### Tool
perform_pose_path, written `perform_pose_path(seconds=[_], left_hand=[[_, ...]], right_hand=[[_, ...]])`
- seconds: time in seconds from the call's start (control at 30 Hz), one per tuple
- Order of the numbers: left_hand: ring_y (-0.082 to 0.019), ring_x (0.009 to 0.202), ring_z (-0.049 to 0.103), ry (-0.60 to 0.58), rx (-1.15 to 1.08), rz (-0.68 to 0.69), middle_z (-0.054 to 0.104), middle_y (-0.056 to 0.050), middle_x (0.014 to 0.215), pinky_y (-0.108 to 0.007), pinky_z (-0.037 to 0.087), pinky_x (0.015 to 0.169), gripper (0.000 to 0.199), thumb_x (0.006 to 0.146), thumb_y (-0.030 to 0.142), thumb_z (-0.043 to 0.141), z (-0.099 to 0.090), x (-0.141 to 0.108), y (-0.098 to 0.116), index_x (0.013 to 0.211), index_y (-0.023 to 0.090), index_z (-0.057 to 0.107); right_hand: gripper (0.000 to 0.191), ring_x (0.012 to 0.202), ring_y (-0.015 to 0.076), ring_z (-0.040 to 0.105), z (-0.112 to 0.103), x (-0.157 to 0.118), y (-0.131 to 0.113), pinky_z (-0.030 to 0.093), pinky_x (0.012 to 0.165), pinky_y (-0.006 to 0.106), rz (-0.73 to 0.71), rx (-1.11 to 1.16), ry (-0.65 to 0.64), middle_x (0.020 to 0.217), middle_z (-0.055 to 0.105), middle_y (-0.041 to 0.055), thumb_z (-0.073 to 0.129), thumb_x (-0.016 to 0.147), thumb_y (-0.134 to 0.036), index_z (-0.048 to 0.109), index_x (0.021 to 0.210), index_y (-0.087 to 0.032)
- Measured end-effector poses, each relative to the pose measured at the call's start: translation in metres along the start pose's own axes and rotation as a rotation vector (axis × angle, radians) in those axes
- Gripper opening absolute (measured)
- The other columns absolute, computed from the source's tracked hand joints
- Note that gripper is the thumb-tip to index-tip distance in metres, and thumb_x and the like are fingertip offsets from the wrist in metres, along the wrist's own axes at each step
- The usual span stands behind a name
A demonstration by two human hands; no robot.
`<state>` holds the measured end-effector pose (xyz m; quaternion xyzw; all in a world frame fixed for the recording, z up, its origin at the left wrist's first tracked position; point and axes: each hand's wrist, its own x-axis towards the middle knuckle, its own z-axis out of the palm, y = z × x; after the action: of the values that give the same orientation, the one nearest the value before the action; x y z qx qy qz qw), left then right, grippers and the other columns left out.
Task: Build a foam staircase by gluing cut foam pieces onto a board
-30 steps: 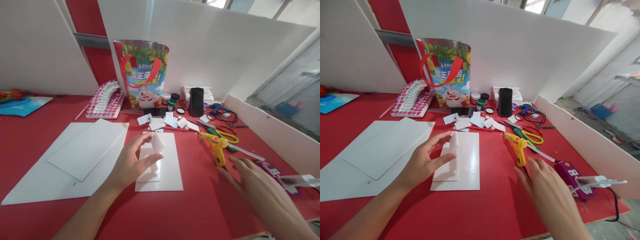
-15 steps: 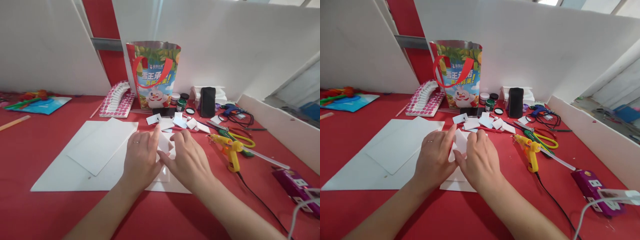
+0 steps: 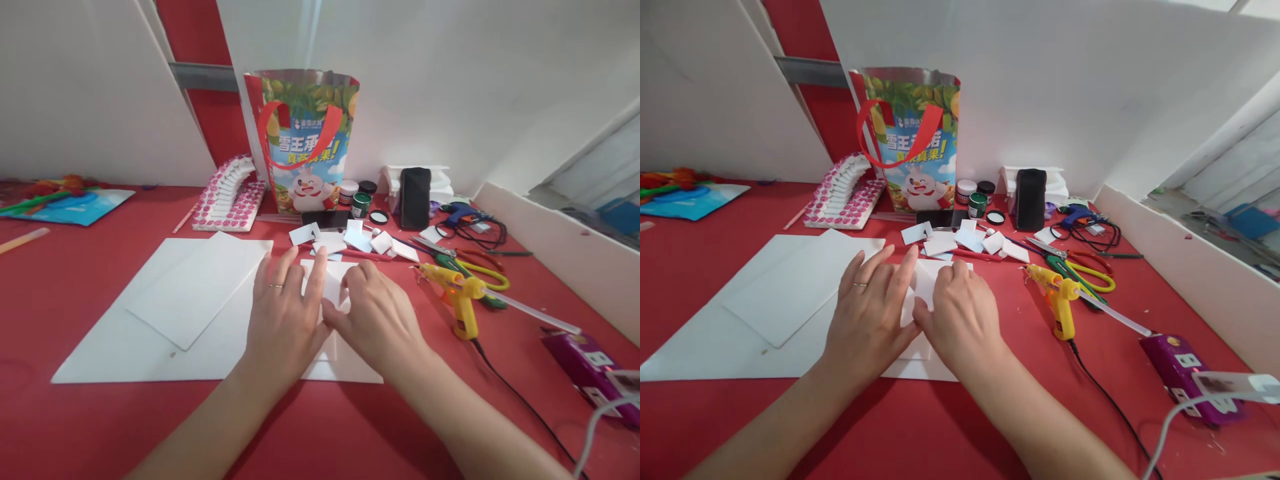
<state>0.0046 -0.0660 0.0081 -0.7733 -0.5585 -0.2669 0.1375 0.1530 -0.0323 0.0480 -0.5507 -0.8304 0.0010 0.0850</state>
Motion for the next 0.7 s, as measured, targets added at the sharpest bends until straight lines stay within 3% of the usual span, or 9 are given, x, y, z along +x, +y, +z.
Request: perform_pose_path(seconds=[0.1, 0.13, 0.2, 0.23, 0.3, 0.43, 0.6, 0.7], left_hand=[[-0.04, 0.132, 0.048, -0.135, -0.256, -0.167, 0.061, -0.02, 0.127, -0.055, 0.043, 0.105, 0.09, 0.08, 0.061, 0.069, -0.01, 0.005, -0.02, 0.149, 0.011, 0.037], [-0.037, 0.121, 0.056, -0.199, -0.349, -0.273, 0.062, -0.017, 0.126, -0.049, 0.05, 0.096, 0.084, 0.077, 0.064, 0.07, -0.015, 0.007, -0.028, 0.141, 0.015, 0.047], [-0.024, 0.083, 0.065, -0.346, -0.526, -0.5, 0.067, -0.007, 0.095, -0.036, 0.053, 0.073, 0.049, 0.082, 0.064, 0.064, -0.025, 0.011, -0.046, 0.104, 0.02, 0.064], [-0.019, 0.067, 0.06, -0.398, -0.601, -0.599, 0.064, -0.002, 0.077, -0.031, 0.05, 0.064, 0.043, 0.086, 0.063, 0.059, -0.03, 0.012, -0.053, 0.083, 0.02, 0.062], [-0.012, 0.052, 0.049, -0.564, -0.753, -0.713, 0.057, 0.002, 0.06, -0.026, 0.041, 0.052, 0.046, 0.088, 0.061, 0.058, -0.035, 0.013, -0.063, 0.067, 0.021, 0.053], [-0.009, 0.042, 0.041, -0.876, -0.827, -0.715, 0.058, 0.003, 0.057, -0.024, 0.032, 0.046, 0.044, 0.087, 0.058, 0.06, -0.034, 0.01, -0.065, 0.065, 0.02, 0.052], [-0.008, 0.047, 0.035, -0.924, -0.846, -0.645, 0.043, 0.006, 0.057, -0.023, 0.027, 0.047, 0.048, 0.088, 0.056, 0.06, -0.029, 0.008, -0.066, 0.063, 0.02, 0.04], [-0.007, 0.047, 0.036, -0.97, -0.911, -0.631, 0.045, 0.006, 0.059, -0.023, 0.028, 0.047, 0.048, 0.089, 0.056, 0.06, -0.028, 0.009, -0.071, 0.065, 0.02, 0.039]], right_hand=[[0.024, 0.069, 0.0198, 0.058, -0.009, 0.003, 0.012, 0.035, 0.057, 0.03, 0.052, 0.049, -0.059, 0.091, 0.062, 0.0083, 0.065, 0.087, -0.039, 0.061, 0.088, -0.015], [0.024, 0.068, 0.0186, 0.056, -0.011, 0.003, 0.016, 0.035, 0.057, 0.03, 0.048, 0.078, -0.094, 0.091, 0.062, 0.0073, 0.067, 0.086, -0.039, 0.06, 0.087, -0.016], [0.024, 0.065, 0.0162, 0.053, -0.013, 0.003, 0.021, 0.035, 0.057, 0.028, -0.015, 0.154, -0.183, 0.09, 0.061, 0.0051, 0.071, 0.083, -0.037, 0.059, 0.087, -0.016], [0.024, 0.065, 0.0153, 0.052, -0.011, 0.002, 0.022, 0.036, 0.058, 0.028, -0.064, 0.195, -0.225, 0.09, 0.061, 0.0042, 0.072, 0.081, -0.036, 0.059, 0.087, -0.017], [0.024, 0.066, 0.0147, 0.052, -0.005, -0.001, 0.023, 0.037, 0.059, 0.027, -0.163, 0.264, -0.272, 0.09, 0.06, 0.0033, 0.074, 0.08, -0.033, 0.059, 0.088, -0.017], [0.023, 0.069, 0.0162, 0.053, 0.01, -0.008, 0.021, 0.038, 0.059, 0.027, -0.253, 0.309, -0.218, 0.088, 0.06, 0.0037, 0.075, 0.079, -0.029, 0.059, 0.09, -0.016], [0.022, 0.067, 0.0157, 0.052, 0.017, -0.013, 0.023, 0.041, 0.059, 0.027, -0.312, 0.332, -0.13, 0.088, 0.06, 0.0041, 0.074, 0.077, -0.022, 0.059, 0.092, -0.016], [0.02, 0.069, 0.0158, 0.053, 0.019, -0.014, 0.022, 0.044, 0.061, 0.028, -0.354, 0.367, -0.107, 0.09, 0.061, 0.0054, 0.072, 0.079, -0.019, 0.061, 0.095, -0.015]])
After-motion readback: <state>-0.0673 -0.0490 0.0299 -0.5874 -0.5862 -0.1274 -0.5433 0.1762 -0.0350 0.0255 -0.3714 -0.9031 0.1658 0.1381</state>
